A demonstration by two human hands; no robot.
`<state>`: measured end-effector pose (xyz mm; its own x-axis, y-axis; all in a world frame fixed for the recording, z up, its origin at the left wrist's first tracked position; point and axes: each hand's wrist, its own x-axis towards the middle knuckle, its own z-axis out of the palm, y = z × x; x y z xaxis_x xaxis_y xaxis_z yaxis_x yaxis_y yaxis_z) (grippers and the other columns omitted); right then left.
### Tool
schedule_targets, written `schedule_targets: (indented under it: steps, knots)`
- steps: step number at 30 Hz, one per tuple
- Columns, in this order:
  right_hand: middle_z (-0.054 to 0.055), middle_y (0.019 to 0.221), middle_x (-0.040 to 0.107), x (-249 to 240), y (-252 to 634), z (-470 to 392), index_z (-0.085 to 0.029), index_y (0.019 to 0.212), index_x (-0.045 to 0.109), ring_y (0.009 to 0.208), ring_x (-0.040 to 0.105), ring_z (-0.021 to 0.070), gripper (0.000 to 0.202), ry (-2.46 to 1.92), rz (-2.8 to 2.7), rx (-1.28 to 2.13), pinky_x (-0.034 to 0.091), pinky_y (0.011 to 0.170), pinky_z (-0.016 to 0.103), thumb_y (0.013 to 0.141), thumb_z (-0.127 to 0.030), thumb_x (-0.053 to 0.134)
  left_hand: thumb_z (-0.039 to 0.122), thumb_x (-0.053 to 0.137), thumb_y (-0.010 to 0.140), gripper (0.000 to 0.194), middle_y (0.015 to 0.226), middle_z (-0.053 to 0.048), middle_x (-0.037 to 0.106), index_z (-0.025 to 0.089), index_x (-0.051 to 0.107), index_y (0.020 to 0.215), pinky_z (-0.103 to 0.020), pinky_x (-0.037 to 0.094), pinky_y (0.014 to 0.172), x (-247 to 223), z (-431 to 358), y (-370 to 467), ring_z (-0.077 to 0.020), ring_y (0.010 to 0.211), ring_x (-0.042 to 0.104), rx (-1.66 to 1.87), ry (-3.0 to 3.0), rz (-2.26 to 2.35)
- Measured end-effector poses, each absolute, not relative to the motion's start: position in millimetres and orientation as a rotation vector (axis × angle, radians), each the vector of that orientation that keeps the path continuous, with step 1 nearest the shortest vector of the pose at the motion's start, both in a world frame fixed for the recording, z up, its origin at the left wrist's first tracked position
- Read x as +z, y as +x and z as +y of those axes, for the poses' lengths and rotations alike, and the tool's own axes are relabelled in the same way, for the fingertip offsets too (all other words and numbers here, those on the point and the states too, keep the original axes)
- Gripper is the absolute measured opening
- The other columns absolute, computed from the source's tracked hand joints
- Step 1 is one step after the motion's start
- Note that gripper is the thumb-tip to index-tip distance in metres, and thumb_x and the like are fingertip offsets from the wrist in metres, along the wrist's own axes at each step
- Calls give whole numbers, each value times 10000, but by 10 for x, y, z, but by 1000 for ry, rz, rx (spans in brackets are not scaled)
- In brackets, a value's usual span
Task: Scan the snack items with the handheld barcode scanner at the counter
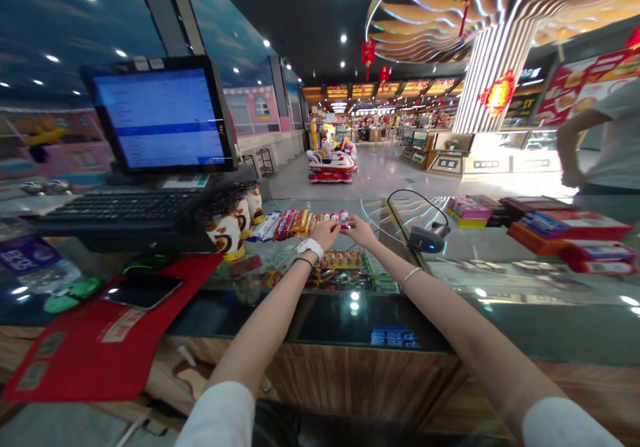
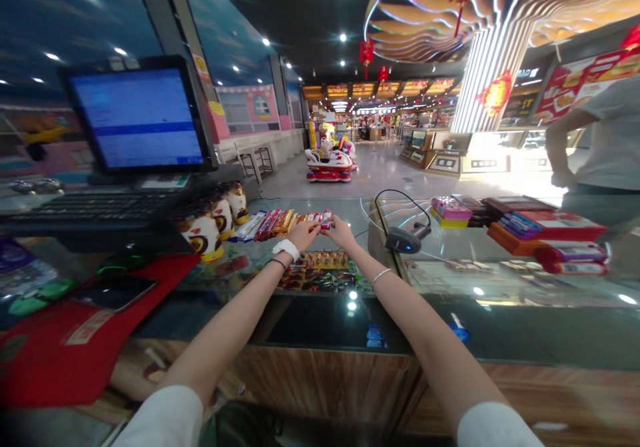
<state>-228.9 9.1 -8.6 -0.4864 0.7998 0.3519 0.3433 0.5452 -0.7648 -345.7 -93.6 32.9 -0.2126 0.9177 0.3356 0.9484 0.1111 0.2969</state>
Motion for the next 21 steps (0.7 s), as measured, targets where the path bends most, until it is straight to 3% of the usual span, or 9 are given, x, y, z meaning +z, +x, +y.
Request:
schedule_targets:
  steps: [3, 8, 16, 21]
  knots:
    - [36, 1035, 762, -151, -2310, 124, -239, 1053, 603, 1034, 716, 226, 307, -944, -2109, 801, 532, 908, 373, 791, -248, 764, 235, 463, 976, 314, 1256, -55, 711, 258, 718, 1158, -509, 164, 1242, 249, -901, -3483, -227, 1265, 587, -657, -1952, -2263]
    - [45, 1136, 741, -258, -2326, 125, -255, 1143, 595, 1108, 691, 234, 356, -992, -2149, 716, 522, 934, 378, 825, -285, 752, 175, 441, 963, 350, 1277, -57, 698, 239, 695, 1196, -477, 209, 1237, 135, -876, -3473, -216, 1254, 592, -607, -1959, -2229]
    - [140, 1354, 609, -225, -2243, 61, -183, 1339, 572, 1235, 606, 261, 487, -945, -2277, 488, 478, 1036, 386, 864, -260, 653, 213, 494, 930, 409, 1406, -89, 600, 235, 614, 1321, -488, 229, 1233, 83, -899, -3545, -258, 1336, 513, -612, -1840, -2254]
    - [129, 1351, 625, -215, -2144, -23, -190, 1369, 569, 1214, 617, 291, 534, -898, -2380, 411, 465, 1058, 411, 836, -170, 588, 275, 506, 938, 427, 1459, -77, 559, 275, 597, 1355, -532, 189, 1242, 52, -901, -3619, -277, 1388, 460, -583, -1804, -2324]
